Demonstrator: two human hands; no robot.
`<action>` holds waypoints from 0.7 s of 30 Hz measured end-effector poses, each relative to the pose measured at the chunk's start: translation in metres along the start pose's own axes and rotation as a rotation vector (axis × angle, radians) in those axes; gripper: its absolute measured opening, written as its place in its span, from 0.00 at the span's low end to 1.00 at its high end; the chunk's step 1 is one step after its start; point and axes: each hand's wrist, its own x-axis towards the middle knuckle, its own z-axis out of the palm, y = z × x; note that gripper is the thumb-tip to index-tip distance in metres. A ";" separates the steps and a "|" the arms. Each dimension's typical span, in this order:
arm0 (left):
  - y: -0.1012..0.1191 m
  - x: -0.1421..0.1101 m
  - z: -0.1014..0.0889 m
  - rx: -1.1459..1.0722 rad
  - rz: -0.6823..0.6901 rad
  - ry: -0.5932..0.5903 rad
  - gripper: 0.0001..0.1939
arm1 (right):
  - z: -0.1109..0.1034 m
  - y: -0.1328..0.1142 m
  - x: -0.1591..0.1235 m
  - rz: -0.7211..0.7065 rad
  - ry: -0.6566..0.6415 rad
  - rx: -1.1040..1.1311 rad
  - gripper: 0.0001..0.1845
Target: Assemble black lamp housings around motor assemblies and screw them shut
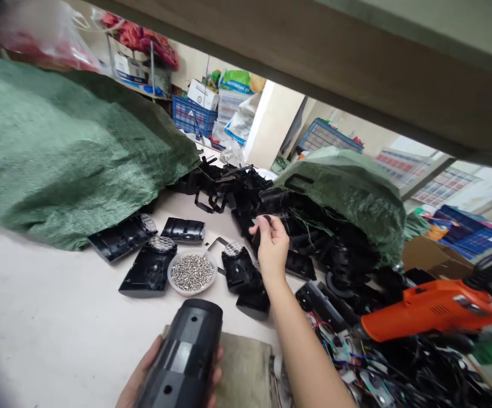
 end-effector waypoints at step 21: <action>0.048 -0.044 0.029 0.999 0.262 0.417 0.34 | -0.054 -0.056 -0.177 0.664 -0.289 0.544 0.21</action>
